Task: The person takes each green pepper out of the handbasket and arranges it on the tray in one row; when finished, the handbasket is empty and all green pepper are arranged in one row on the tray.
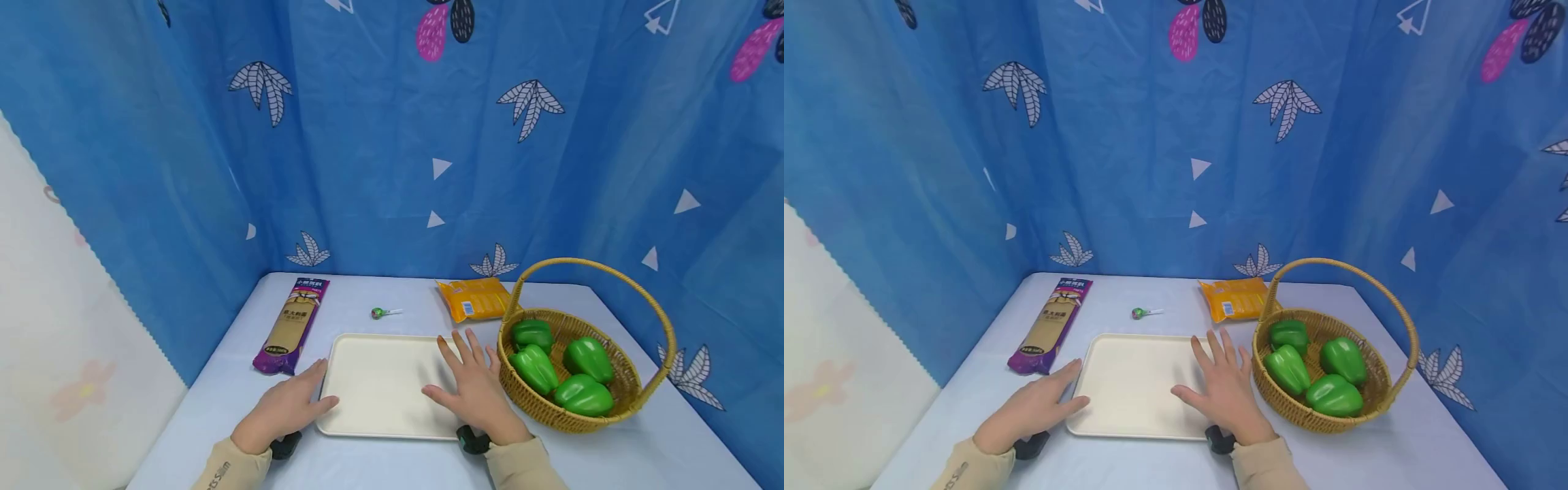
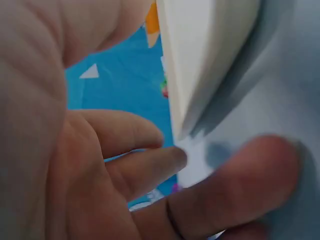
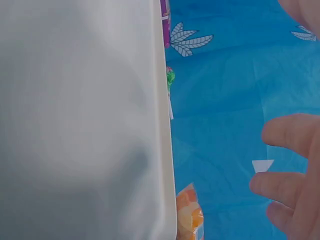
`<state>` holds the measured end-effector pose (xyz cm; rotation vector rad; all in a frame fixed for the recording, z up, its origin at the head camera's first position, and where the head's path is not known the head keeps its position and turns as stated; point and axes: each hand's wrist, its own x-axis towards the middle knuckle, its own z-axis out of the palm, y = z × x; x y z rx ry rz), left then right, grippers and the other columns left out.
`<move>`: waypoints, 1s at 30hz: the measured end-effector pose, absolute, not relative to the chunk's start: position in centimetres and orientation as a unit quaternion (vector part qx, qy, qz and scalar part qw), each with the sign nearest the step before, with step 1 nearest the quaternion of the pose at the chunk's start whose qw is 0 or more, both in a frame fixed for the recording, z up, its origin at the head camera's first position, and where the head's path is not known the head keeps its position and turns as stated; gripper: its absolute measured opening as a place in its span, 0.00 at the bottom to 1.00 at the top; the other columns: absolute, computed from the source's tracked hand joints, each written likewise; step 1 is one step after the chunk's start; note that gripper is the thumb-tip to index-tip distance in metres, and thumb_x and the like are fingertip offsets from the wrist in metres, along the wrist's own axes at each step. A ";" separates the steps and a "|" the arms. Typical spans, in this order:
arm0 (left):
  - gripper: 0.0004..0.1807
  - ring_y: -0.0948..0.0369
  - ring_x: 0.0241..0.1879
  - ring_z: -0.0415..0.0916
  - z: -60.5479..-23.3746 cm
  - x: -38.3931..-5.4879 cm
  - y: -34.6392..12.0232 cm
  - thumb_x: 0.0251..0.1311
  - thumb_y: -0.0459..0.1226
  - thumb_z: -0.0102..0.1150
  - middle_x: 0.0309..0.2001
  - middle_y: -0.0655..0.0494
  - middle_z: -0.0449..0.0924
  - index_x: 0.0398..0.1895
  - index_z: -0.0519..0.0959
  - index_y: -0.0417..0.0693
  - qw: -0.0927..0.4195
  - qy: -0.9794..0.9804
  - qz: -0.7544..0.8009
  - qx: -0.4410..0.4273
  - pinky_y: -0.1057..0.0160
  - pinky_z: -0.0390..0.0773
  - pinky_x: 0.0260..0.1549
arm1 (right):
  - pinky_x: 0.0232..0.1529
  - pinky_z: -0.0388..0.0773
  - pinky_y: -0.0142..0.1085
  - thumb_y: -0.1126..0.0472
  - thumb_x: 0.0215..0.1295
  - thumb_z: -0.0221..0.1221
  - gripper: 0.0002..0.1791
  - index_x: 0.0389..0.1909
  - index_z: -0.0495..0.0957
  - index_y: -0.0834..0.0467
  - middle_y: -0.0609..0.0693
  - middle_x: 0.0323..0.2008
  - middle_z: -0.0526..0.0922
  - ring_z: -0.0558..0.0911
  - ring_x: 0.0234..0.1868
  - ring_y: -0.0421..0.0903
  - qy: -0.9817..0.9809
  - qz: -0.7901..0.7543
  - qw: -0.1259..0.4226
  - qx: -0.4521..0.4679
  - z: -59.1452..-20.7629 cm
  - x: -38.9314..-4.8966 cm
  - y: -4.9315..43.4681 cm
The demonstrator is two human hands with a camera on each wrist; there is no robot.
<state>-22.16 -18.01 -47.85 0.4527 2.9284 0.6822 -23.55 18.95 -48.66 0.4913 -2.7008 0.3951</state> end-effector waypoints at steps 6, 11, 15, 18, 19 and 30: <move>0.38 0.47 0.71 0.70 -49.0 -22.3 -18.1 0.70 0.46 0.61 0.76 0.45 0.67 0.77 0.64 0.38 0.048 0.962 0.214 0.160 0.41 0.73 0.65 | 0.70 0.45 0.71 0.29 0.61 0.63 0.50 0.80 0.62 0.47 0.57 0.81 0.57 0.48 0.82 0.62 -0.957 0.148 0.178 0.173 -48.4 -23.5 18.9; 0.37 0.48 0.67 0.76 -49.7 -22.4 -18.3 0.69 0.43 0.61 0.75 0.49 0.68 0.78 0.65 0.42 0.031 0.967 0.195 0.159 0.43 0.78 0.59 | 0.68 0.49 0.69 0.35 0.64 0.64 0.46 0.77 0.66 0.52 0.60 0.79 0.59 0.52 0.81 0.63 -0.951 0.156 0.202 0.172 -47.3 -23.6 19.5; 0.37 0.48 0.66 0.76 -49.6 -22.5 -18.2 0.69 0.43 0.61 0.75 0.49 0.69 0.78 0.64 0.42 0.028 0.966 0.197 0.165 0.42 0.79 0.57 | 0.64 0.59 0.67 0.43 0.67 0.65 0.37 0.71 0.73 0.57 0.62 0.76 0.65 0.59 0.77 0.64 -0.940 0.177 0.247 0.158 -44.9 -23.9 21.2; 0.37 0.48 0.66 0.76 -49.4 -22.5 -18.1 0.69 0.43 0.61 0.75 0.49 0.69 0.78 0.64 0.42 0.026 0.967 0.195 0.165 0.43 0.79 0.57 | 0.62 0.63 0.68 0.50 0.68 0.65 0.29 0.65 0.77 0.61 0.64 0.71 0.70 0.65 0.72 0.66 -0.926 0.205 0.285 0.139 -42.7 -24.5 23.3; 0.37 0.48 0.66 0.76 -49.4 -22.5 -18.1 0.69 0.43 0.61 0.75 0.49 0.69 0.78 0.64 0.42 0.025 0.967 0.193 0.165 0.43 0.79 0.58 | 0.63 0.63 0.69 0.52 0.69 0.65 0.28 0.64 0.78 0.61 0.64 0.70 0.71 0.67 0.71 0.67 -0.924 0.213 0.290 0.131 -41.9 -24.7 24.2; 0.36 0.47 0.67 0.75 -49.3 -22.4 -18.2 0.70 0.43 0.60 0.75 0.48 0.68 0.78 0.63 0.42 0.038 0.967 0.195 0.160 0.42 0.78 0.59 | 0.57 0.73 0.66 0.44 0.78 0.52 0.30 0.67 0.75 0.63 0.68 0.62 0.76 0.74 0.61 0.69 -0.960 0.209 0.178 0.051 -39.1 -27.1 32.7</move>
